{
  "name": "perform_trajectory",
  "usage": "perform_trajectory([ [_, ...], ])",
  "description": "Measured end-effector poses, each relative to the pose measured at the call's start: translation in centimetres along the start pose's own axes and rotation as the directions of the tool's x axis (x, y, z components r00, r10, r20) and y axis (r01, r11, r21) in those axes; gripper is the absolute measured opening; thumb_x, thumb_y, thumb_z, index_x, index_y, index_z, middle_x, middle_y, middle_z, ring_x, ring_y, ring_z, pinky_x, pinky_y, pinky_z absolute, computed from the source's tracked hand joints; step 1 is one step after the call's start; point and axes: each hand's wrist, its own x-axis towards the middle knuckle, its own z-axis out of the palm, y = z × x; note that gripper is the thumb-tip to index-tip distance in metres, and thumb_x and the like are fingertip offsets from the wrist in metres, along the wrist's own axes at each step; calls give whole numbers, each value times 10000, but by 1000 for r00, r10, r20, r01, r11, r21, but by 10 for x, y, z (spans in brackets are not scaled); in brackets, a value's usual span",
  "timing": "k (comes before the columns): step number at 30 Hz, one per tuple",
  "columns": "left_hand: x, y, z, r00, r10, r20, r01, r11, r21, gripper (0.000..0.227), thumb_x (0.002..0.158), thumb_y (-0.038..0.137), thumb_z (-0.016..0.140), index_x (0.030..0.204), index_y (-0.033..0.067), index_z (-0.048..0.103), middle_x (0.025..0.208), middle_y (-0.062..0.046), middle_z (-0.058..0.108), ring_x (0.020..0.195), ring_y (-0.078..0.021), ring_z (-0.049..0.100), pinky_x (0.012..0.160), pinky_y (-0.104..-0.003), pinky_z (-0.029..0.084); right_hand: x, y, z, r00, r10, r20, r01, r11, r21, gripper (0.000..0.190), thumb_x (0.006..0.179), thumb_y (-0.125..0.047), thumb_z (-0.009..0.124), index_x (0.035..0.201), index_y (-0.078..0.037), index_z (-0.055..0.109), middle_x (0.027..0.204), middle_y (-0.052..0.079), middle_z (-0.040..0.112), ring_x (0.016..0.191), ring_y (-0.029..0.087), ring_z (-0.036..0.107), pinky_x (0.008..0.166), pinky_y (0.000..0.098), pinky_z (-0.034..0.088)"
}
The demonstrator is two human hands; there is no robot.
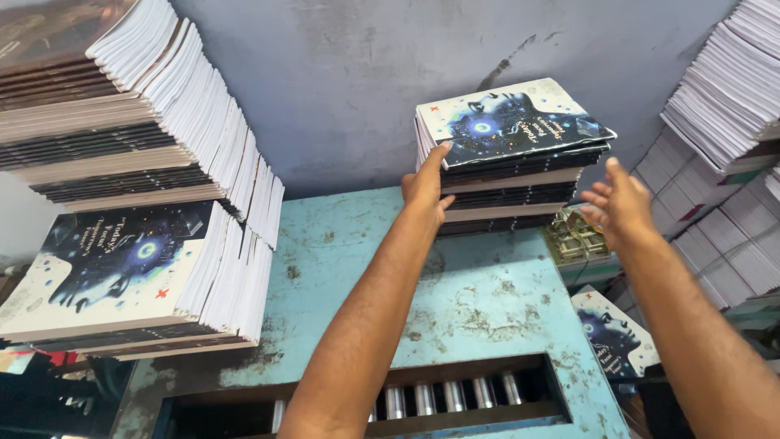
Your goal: The person places stacks of booklets into a binding machine, presses down on the spine, and then stacks the finished books on the table. The person repeats this process for multiple stacks of booklets.
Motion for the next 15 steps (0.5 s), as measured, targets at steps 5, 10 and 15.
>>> perform_trajectory([
  [5,5,-5,5,990,30,-136,-21,997,68,873,656,509,787,1257,-108,644,1241,-213,635,1050,-326,634,757,-490,568,41,-26,-5,986,-76,146,83,995,-46,815,1021,-567,491,1584,-14,289,1547,323,400,1405,446,450,1077,562,440],
  [10,3,-10,1,999,-37,-29,37,999,-31,882,664,578,794,1268,-35,600,1092,-166,597,933,-313,627,698,-456,526,75,-42,-8,971,17,237,-3,998,-57,789,1017,-550,515,1541,6,318,1488,334,424,1361,455,491,1090,570,422],
  [15,-26,-26,13,985,-108,138,94,990,106,873,644,704,767,1243,89,603,1038,-130,596,889,-276,596,728,-436,538,92,-49,-32,943,-27,332,54,996,-73,648,974,-354,653,1423,64,446,1359,273,561,1239,368,603,1058,540,482],
])
